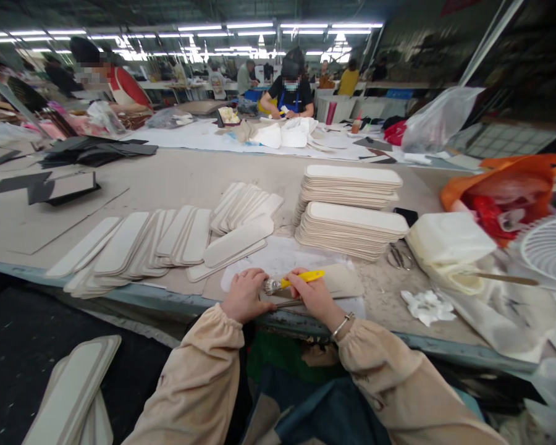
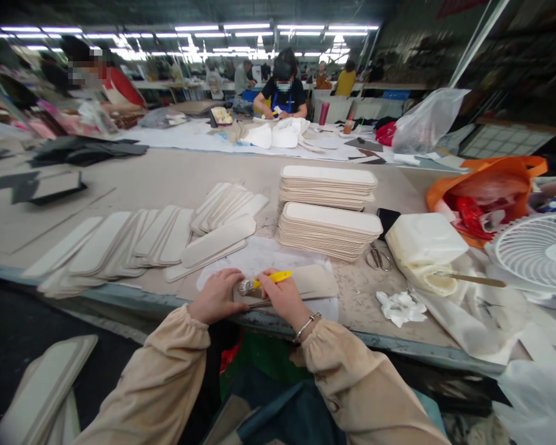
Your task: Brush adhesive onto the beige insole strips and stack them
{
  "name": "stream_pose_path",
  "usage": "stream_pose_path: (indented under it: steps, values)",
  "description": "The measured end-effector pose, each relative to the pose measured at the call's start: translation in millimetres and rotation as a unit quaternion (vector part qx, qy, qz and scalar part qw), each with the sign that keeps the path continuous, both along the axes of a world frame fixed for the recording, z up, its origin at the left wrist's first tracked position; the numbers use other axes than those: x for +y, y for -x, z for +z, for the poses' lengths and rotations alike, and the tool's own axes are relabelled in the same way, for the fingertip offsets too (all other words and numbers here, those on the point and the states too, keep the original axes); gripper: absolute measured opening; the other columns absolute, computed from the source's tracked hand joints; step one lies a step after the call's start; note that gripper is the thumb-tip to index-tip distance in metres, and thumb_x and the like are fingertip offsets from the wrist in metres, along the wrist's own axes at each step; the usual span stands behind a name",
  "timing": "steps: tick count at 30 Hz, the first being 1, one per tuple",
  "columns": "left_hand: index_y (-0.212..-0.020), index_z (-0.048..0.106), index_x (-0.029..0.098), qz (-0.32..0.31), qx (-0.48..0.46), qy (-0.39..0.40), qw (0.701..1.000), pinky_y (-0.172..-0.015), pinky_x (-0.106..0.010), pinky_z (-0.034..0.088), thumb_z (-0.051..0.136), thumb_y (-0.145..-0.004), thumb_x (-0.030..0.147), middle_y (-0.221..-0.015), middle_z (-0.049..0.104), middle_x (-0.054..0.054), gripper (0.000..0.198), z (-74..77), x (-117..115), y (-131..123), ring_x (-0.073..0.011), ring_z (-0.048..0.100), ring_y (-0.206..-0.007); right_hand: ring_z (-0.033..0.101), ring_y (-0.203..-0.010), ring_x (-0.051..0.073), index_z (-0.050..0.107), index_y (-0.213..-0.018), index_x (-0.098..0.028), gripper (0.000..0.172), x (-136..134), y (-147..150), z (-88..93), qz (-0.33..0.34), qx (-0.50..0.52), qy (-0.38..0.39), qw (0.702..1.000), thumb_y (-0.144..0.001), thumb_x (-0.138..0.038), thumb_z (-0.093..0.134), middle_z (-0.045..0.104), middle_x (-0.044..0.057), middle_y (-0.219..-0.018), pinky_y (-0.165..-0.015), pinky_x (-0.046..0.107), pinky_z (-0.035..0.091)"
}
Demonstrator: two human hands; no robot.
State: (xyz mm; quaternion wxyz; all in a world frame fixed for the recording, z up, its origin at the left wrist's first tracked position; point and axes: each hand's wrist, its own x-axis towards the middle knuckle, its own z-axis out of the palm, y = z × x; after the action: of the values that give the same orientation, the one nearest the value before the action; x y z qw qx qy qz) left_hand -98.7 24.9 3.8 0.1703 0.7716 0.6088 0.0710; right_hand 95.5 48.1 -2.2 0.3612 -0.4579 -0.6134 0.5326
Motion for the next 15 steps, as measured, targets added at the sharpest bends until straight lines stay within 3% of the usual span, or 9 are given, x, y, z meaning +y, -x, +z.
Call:
stream_pose_path:
  steps: [5,10,15]
  values:
    - [-0.123,0.059,0.019,-0.001,0.017,0.009,1.0,-0.109,-0.044,0.039,0.078,-0.068,0.048,-0.137,0.057,-0.01,0.064,-1.2,1,-1,-0.031,0.05,-0.129,0.054,-0.059,0.015,0.059,-0.07,-0.022,0.028,7,-23,5.4,-0.034,-0.069,-0.024,0.997,-0.087,-0.04,0.048,0.056,-0.004,-0.054,-0.069,0.028,0.043]
    - [-0.125,0.057,0.018,-0.006,0.029,0.013,0.999,-0.111,-0.044,0.036,0.075,-0.072,0.046,-0.139,0.056,-0.009,0.062,-1.1,1,-1,-0.0297,0.048,-0.131,0.058,-0.061,0.016,0.055,-0.058,-0.023,0.032,17,-65,14.4,-0.108,-0.126,-0.041,0.985,-0.083,-0.042,0.05,0.058,-0.001,-0.053,-0.067,0.027,0.044]
    - [-0.126,0.057,0.02,-0.009,0.037,0.014,0.999,-0.111,-0.043,0.035,0.072,-0.073,0.047,-0.141,0.055,-0.009,0.061,-3.1,2,-2,-0.0296,0.047,-0.132,0.058,-0.061,0.018,0.059,-0.064,-0.021,0.029,22,-106,23.7,-0.153,-0.208,-0.07,0.964,-0.084,-0.039,0.047,0.06,0.001,-0.055,-0.065,0.028,0.042]
